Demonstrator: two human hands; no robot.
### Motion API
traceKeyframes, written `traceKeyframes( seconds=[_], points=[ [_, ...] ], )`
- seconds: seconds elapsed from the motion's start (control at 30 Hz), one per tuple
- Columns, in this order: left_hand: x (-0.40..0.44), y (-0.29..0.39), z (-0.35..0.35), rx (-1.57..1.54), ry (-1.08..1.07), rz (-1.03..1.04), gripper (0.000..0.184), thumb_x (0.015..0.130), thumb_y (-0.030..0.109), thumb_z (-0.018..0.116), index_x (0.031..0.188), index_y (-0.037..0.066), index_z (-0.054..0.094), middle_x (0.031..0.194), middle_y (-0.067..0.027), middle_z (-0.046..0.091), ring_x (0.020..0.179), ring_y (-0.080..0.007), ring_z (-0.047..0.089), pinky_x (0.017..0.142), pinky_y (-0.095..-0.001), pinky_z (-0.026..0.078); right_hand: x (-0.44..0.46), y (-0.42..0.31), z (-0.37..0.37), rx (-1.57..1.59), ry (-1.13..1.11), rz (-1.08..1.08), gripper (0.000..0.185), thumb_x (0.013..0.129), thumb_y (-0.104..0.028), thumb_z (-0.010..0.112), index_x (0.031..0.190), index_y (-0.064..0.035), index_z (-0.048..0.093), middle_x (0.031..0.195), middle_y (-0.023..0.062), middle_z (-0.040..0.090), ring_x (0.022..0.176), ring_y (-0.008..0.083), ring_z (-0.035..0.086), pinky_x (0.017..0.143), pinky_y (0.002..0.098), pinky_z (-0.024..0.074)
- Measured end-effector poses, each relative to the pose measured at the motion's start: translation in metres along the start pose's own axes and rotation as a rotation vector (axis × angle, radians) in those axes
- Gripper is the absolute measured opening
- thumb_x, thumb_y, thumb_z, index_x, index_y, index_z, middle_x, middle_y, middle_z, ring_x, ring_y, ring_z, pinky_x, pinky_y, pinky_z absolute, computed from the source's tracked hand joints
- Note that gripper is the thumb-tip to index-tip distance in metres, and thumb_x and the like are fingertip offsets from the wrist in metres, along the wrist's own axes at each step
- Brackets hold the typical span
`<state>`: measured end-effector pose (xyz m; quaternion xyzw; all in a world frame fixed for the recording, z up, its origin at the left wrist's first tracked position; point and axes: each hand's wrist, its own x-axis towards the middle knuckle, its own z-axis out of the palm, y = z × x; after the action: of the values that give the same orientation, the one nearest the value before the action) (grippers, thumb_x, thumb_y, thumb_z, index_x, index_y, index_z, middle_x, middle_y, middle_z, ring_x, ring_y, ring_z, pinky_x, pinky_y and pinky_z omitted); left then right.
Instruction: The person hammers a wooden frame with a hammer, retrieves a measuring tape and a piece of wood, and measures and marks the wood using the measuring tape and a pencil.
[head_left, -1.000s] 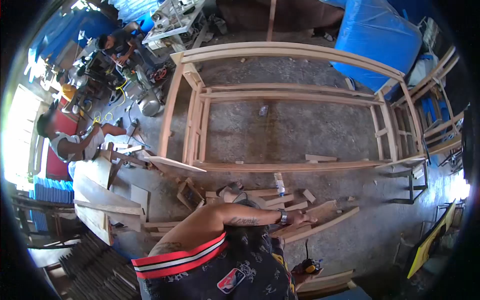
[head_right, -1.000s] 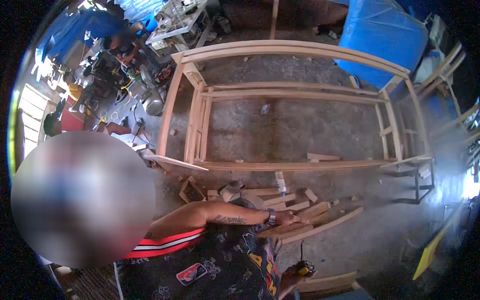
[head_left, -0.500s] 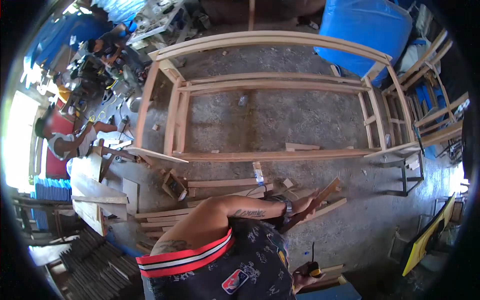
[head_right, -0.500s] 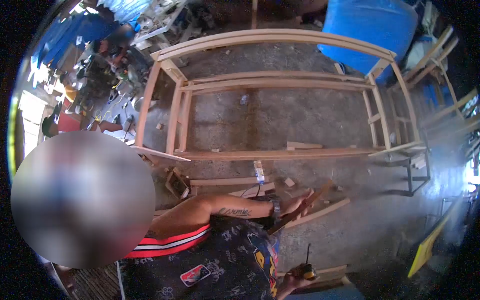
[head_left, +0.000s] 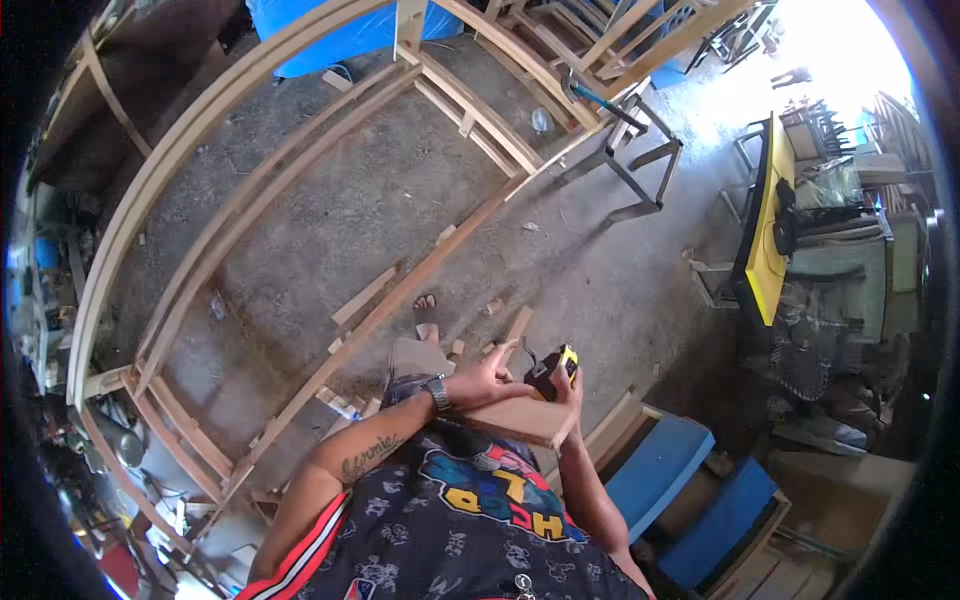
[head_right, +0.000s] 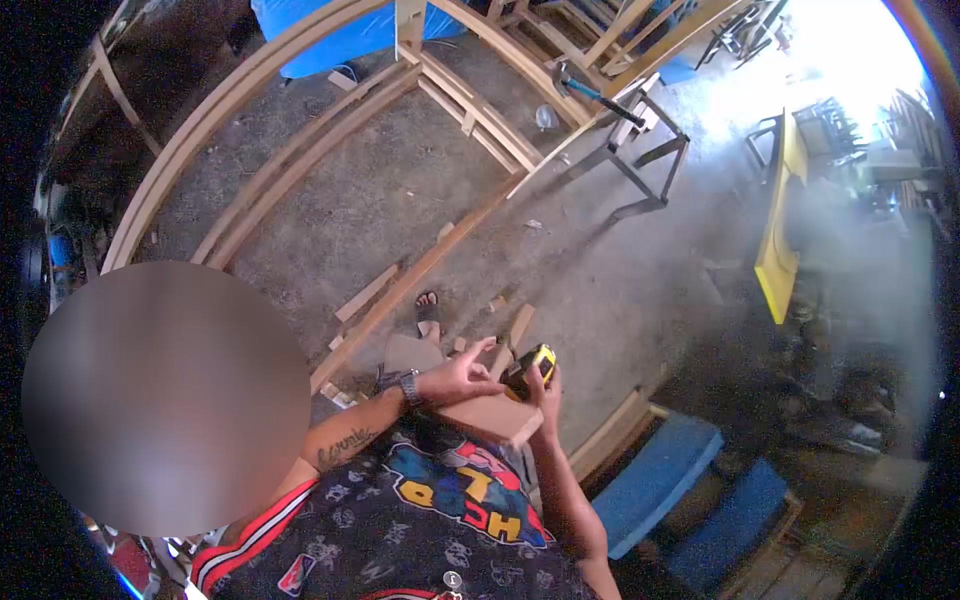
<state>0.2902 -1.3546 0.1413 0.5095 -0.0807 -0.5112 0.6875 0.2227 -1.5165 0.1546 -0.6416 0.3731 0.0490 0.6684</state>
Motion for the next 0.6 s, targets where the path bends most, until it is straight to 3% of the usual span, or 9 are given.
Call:
traceKeyframes(
  seconds=[0.07, 0.17, 0.2, 0.3, 0.33, 0.4, 0.43, 0.53, 0.6],
  points=[
    [0.022, 0.030, -0.012, 0.056, -0.021, -0.125, 0.071, 0.073, 0.031, 0.063, 0.124, 0.001, 0.025, 0.111, -0.0117, 0.046, 0.100, -0.0181, 0.046, 0.083, -0.0265, 0.037, 0.034, -0.018, 0.010, -0.043, -0.062, -0.013, 0.038, 0.084, -0.032, 0.042, 0.107, -0.0016, 0.040, 0.090, 0.0063, 0.050, 0.079, 0.0138, 0.050, 0.067, 0.0273, 0.0425],
    [0.090, 0.044, -0.025, 0.149, 0.173, 0.181, 0.072, 0.070, 0.032, 0.066, 0.121, 0.000, 0.027, 0.106, -0.0097, 0.048, 0.097, -0.0166, 0.047, 0.086, -0.0267, 0.036, 0.104, -0.044, 0.015, -0.146, -0.203, -0.083, 0.042, 0.084, -0.036, 0.042, 0.107, -0.0007, 0.041, 0.088, 0.0063, 0.051, 0.080, 0.0150, 0.050, 0.069, 0.0280, 0.0417],
    [0.111, 0.053, -0.029, 0.141, 0.176, 0.175, 0.072, 0.070, 0.032, 0.066, 0.121, 0.000, 0.027, 0.106, -0.0097, 0.048, 0.097, -0.0166, 0.047, 0.086, -0.0267, 0.036, 0.130, -0.055, 0.013, -0.134, -0.258, -0.036, 0.044, 0.084, -0.039, 0.042, 0.106, -0.0003, 0.041, 0.087, 0.0066, 0.051, 0.081, 0.0153, 0.049, 0.070, 0.0283, 0.0414],
    [0.156, 0.074, -0.040, -0.232, 0.305, 0.221, 0.072, 0.072, 0.028, 0.064, 0.123, 0.001, 0.022, 0.104, -0.0099, 0.050, 0.094, -0.0148, 0.049, 0.081, -0.0280, 0.040, 0.189, -0.093, 0.004, -0.117, -0.387, 0.059, 0.050, 0.083, -0.044, 0.041, 0.106, 0.0006, 0.042, 0.085, 0.0071, 0.052, 0.081, 0.0160, 0.049, 0.072, 0.0289, 0.0407],
    [0.169, 0.079, -0.043, -0.234, 0.317, 0.221, 0.072, 0.072, 0.028, 0.064, 0.123, 0.001, 0.022, 0.104, -0.0099, 0.050, 0.094, -0.0148, 0.049, 0.081, -0.0280, 0.040, 0.203, -0.107, 0.001, -0.140, -0.419, -0.029, 0.050, 0.081, -0.043, 0.044, 0.105, 0.0010, 0.043, 0.086, 0.0074, 0.053, 0.081, 0.0160, 0.050, 0.072, 0.0294, 0.0411],
    [0.196, 0.083, -0.045, -0.279, 0.772, 0.190, 0.058, 0.073, 0.026, 0.063, 0.116, 0.001, 0.033, 0.093, -0.0078, 0.054, 0.083, -0.0144, 0.053, 0.072, -0.0275, 0.045, 0.229, -0.139, -0.008, -0.183, -0.494, -0.205, 0.052, 0.079, -0.043, 0.049, 0.104, 0.0019, 0.044, 0.087, 0.0081, 0.054, 0.082, 0.0160, 0.051, 0.073, 0.0304, 0.0418],
    [0.205, 0.077, -0.048, -0.290, 0.803, 0.196, 0.058, 0.073, 0.026, 0.063, 0.116, 0.001, 0.033, 0.093, -0.0078, 0.054, 0.083, -0.0144, 0.053, 0.072, -0.0275, 0.045, 0.237, -0.152, -0.007, -0.191, -0.526, -0.201, 0.052, 0.079, -0.043, 0.049, 0.104, 0.0019, 0.044, 0.087, 0.0081, 0.054, 0.082, 0.0160, 0.051, 0.073, 0.0304, 0.0418],
    [0.254, 0.097, -0.053, -0.558, 1.133, 0.347, 0.044, 0.074, 0.023, 0.062, 0.106, 0.001, 0.042, 0.085, -0.0067, 0.056, 0.075, -0.0145, 0.055, 0.064, -0.0259, 0.047, 0.287, -0.201, -0.002, -0.745, -1.034, -0.728, 0.047, 0.075, -0.033, 0.059, 0.103, 0.0024, 0.045, 0.091, 0.0085, 0.056, 0.083, 0.0151, 0.053, 0.071, 0.0301, 0.0439],
    [0.268, 0.166, -0.029, -0.573, 1.248, 0.193, 0.038, 0.076, 0.023, 0.060, 0.103, 0.002, 0.044, 0.080, -0.0068, 0.056, 0.070, -0.0148, 0.055, 0.058, -0.0264, 0.047, 0.328, -0.229, -0.017, -0.765, -1.174, -0.604, 0.045, 0.073, -0.027, 0.061, 0.103, 0.0022, 0.044, 0.091, 0.0088, 0.055, 0.083, 0.0155, 0.053, 0.071, 0.0300, 0.0446]
  ],
)
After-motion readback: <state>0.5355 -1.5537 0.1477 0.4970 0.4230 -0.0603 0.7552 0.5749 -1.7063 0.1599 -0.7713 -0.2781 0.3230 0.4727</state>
